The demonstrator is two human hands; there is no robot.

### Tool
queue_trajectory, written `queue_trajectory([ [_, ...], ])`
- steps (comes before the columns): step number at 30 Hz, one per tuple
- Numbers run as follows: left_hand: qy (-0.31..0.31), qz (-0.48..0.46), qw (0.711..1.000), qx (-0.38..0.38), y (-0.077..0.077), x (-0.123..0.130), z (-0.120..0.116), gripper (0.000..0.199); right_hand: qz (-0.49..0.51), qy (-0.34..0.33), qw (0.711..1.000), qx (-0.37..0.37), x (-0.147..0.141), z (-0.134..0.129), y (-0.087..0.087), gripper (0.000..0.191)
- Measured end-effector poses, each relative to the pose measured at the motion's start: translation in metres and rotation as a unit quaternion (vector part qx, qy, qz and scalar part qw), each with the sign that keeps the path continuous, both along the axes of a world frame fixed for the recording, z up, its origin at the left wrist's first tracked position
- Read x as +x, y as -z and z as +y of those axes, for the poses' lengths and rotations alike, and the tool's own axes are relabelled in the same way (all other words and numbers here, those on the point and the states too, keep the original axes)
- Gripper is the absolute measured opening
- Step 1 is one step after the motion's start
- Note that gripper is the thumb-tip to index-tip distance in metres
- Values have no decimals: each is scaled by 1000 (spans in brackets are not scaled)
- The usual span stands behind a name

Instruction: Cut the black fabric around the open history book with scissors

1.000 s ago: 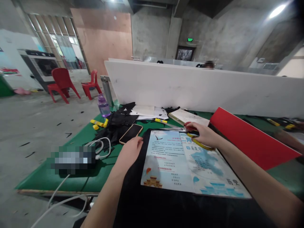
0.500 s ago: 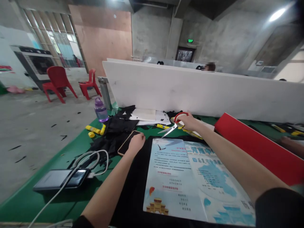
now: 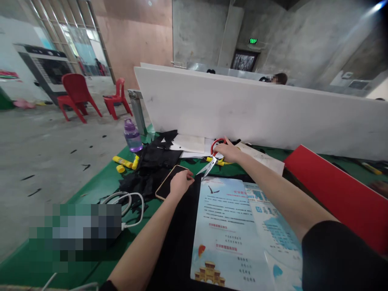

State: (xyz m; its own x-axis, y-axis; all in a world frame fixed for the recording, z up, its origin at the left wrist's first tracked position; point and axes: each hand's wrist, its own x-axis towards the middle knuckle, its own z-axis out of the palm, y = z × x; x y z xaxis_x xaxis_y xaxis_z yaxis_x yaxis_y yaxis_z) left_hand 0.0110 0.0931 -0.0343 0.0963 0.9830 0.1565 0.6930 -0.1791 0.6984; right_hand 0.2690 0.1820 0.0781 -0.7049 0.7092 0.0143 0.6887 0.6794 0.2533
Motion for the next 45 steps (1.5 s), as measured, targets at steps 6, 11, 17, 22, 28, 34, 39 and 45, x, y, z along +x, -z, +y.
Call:
queue_trajectory([
  [6, 11, -10, 1000, 25, -1, 0, -4, 15, 1, -17, 1000, 2, -11, 7, 0, 47],
  [11, 21, -31, 999, 35, -1, -3, 0, 15, 9, -39, 999, -13, -15, 19, 7, 49],
  [17, 31, -76, 996, 27, 4, -5, 6, 13, 21, -48, 998, -45, -21, 24, 13, 49],
  [22, 33, -110, 993, 11, 8, -6, 8, 12, 19, -66, 995, -70, -26, 23, 15, 49],
  [28, 35, -139, 990, 1, 11, -6, 9, 14, 21, -85, 993, -78, -33, 27, 19, 53],
  [34, 54, -146, 988, 22, 7, -5, 6, 11, 33, -102, 988, -111, -45, 28, 24, 50],
  [39, 70, -145, 986, 29, 5, -4, 6, 14, 30, -102, 988, -116, -50, 27, 23, 49],
  [45, 74, -166, 983, 19, 9, -7, 10, 15, 28, -118, 984, -130, -55, 27, 20, 49],
])
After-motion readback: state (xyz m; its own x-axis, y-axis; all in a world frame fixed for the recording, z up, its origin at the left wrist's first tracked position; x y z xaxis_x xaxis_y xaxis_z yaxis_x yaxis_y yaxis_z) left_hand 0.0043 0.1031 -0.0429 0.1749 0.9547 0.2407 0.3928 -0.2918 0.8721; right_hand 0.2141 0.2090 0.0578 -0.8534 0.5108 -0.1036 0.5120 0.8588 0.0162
